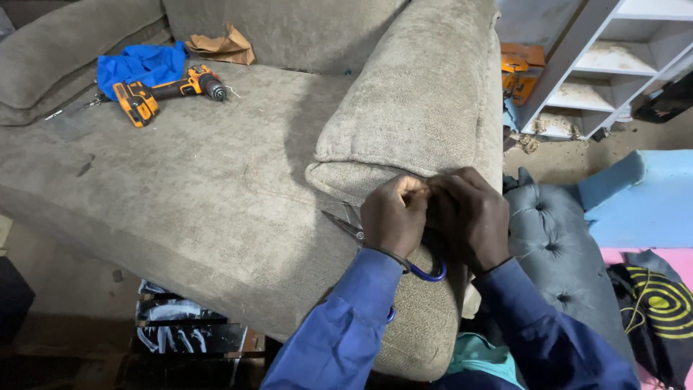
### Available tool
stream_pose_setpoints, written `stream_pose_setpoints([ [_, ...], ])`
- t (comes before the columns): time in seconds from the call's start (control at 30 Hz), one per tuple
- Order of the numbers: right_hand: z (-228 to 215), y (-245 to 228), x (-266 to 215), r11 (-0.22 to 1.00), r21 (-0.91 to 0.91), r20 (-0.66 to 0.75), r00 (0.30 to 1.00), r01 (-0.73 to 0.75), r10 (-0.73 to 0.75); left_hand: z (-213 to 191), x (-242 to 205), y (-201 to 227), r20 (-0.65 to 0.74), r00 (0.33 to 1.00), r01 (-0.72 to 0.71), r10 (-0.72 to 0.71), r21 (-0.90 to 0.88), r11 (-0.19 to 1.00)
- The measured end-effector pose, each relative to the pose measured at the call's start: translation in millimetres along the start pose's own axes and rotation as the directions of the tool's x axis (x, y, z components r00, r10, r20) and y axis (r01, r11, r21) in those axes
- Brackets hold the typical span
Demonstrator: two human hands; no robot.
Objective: Hand-stitching the fabric of a sofa armrest using a needle and thread during a reupholstery task.
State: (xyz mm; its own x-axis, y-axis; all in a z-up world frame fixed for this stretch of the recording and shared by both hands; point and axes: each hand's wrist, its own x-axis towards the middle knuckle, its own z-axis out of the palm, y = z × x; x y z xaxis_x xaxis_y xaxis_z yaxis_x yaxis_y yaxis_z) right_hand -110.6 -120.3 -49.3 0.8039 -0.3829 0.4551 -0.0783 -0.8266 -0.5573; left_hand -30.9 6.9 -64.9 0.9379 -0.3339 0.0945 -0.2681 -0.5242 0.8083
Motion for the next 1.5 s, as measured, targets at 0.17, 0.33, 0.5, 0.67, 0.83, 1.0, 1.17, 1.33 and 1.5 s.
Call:
stream_pose_setpoints([
  [0.17,8.4,30.7,6.1,0.995,-0.082,0.102,0.994,0.054,-0.045,-0.4,4.2,-1.0,-0.002,1.000,0.021,-0.021,0.054,0.998],
  [0.33,12.0,39.2,11.6,0.950,-0.255,0.194,0.972,0.182,-0.134,-13.0,6.9,12.2,0.002,0.999,0.034,-0.034,0.107,0.994],
  [0.5,15.8,43.2,15.0,0.974,-0.176,0.230,0.968,0.144,-0.102,-10.4,3.8,25.0,-0.055,0.998,0.030,-0.018,0.220,0.975],
  [0.67,12.0,42.7,15.5,0.977,-0.165,0.240,0.966,0.134,-0.092,-5.4,1.3,26.8,-0.078,0.997,0.042,-0.028,0.183,0.982],
  [0.83,12.1,42.7,13.3,0.978,-0.147,0.232,0.966,0.146,-0.110,-6.5,5.7,16.6,-0.056,0.997,0.051,-0.045,0.124,0.991],
  [1.0,8.8,33.3,8.6,0.992,-0.074,0.151,0.984,0.104,-0.092,-16.6,7.1,18.9,0.055,0.998,0.022,-0.031,0.152,0.988],
  [1.17,12.8,28.0,-3.0,0.998,-0.056,0.050,0.998,0.033,-0.030,-13.0,9.8,16.3,0.091,0.995,0.036,-0.046,0.102,0.994],
  [1.33,15.6,16.3,-8.3,0.996,-0.087,-0.036,0.999,0.003,-0.006,-5.0,13.5,6.5,0.086,0.996,0.026,-0.031,0.058,0.998],
  [1.5,18.4,18.6,-10.2,1.000,0.011,-0.067,0.998,-0.006,0.006,5.3,16.7,-4.4,0.094,0.992,0.079,-0.082,0.039,0.996],
])
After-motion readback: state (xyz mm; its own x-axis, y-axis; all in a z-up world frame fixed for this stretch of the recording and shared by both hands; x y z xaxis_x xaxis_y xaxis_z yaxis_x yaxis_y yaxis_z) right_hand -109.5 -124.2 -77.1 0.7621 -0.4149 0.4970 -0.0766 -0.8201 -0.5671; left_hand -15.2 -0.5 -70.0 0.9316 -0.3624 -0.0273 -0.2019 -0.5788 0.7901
